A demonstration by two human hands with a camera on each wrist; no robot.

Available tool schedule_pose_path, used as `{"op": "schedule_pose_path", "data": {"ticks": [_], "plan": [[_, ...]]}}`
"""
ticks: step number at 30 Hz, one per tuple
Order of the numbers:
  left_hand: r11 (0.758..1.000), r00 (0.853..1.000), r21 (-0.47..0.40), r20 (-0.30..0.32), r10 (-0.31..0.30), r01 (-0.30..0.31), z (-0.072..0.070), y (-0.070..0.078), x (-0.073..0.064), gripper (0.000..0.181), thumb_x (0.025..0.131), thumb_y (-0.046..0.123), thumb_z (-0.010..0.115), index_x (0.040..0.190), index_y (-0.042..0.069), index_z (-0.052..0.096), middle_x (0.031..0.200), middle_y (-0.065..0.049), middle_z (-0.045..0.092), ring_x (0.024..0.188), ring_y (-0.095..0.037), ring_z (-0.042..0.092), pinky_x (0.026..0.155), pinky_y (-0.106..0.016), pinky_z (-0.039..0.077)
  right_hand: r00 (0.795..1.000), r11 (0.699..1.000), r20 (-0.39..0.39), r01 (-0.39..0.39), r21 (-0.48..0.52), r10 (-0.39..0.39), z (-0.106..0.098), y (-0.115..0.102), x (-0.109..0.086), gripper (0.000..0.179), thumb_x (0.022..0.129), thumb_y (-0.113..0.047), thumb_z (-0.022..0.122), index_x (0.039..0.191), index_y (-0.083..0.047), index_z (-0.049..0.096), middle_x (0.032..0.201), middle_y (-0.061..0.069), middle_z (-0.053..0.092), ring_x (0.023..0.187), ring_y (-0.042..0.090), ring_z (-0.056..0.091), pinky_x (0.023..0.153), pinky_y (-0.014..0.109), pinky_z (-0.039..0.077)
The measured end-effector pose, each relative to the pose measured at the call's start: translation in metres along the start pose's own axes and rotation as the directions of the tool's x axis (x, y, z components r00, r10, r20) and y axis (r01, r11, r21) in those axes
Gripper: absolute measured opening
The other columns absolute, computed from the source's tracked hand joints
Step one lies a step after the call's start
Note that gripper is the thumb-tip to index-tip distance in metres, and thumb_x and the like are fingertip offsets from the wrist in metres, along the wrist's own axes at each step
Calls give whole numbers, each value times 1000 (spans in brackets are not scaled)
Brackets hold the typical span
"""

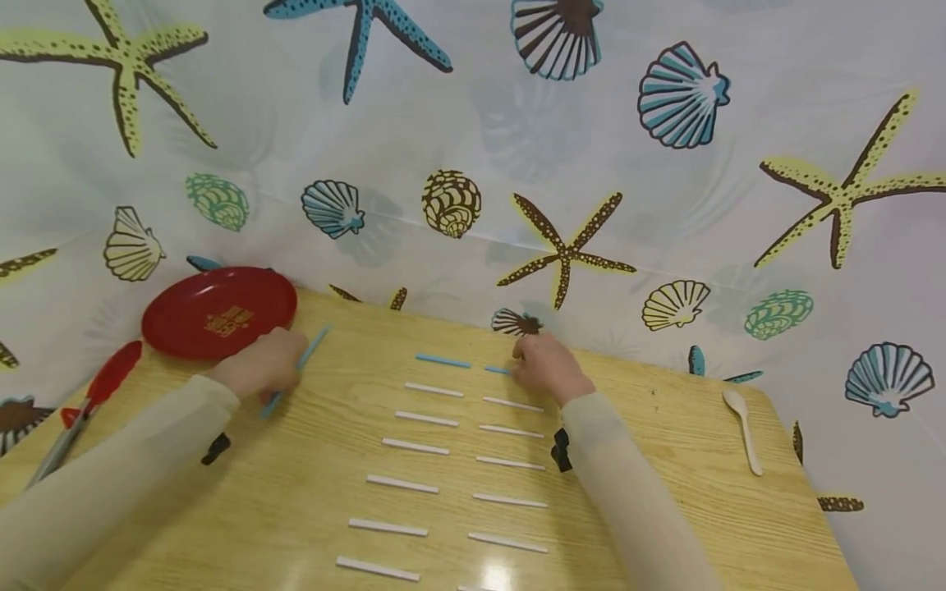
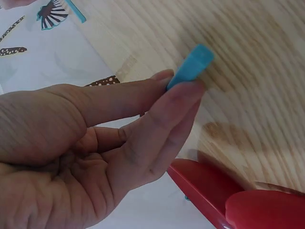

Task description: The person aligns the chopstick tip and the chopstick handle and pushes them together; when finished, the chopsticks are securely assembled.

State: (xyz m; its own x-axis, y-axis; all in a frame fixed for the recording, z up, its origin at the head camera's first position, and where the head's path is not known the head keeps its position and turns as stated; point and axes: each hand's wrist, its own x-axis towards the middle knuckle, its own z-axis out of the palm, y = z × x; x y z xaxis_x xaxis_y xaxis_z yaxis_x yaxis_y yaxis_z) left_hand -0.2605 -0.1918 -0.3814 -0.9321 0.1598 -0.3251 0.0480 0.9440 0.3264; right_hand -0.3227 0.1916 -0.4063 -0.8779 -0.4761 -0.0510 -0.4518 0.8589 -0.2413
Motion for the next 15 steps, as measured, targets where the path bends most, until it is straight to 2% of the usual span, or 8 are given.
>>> {"op": "schedule_pose_path", "data": {"ticks": [2,6,10,15], "plan": [[1000,1000,6,5,-11,11,-1,-1,0,18,89,-16,49,107,-13,52,103,-33,49,59,-32,62,43,-31,52,1000,1000,-2,5,4,-5,2,0,0,27,91,-11,71,115,1,70,109,13,68,104,30,63,89,43,51],[1000,999,-3,24,-31,31,-1,-4,1,14,89,-16,51,103,-12,52,96,-30,50,50,-29,62,43,-30,52,1000,1000,-4,-6,-5,6,7,0,2,21,93,-12,70,111,-2,71,105,10,68,101,27,63,87,41,51],[999,998,-7,35,-46,47,0,-5,2,15,86,-18,57,98,-11,52,92,-30,51,49,-29,64,43,-31,53,1000,1000,-2,-17,-16,16,10,0,4,15,93,-13,70,105,-4,72,99,6,68,95,24,63,83,40,52],[998,997,-3,40,-61,61,-1,-4,2,24,82,-17,67,100,-14,52,98,-38,52,47,-29,64,43,-31,53,1000,1000,-8,3,-23,-3,10,3,4,10,91,-12,73,98,-4,72,92,4,68,89,23,63,80,39,52]]}}
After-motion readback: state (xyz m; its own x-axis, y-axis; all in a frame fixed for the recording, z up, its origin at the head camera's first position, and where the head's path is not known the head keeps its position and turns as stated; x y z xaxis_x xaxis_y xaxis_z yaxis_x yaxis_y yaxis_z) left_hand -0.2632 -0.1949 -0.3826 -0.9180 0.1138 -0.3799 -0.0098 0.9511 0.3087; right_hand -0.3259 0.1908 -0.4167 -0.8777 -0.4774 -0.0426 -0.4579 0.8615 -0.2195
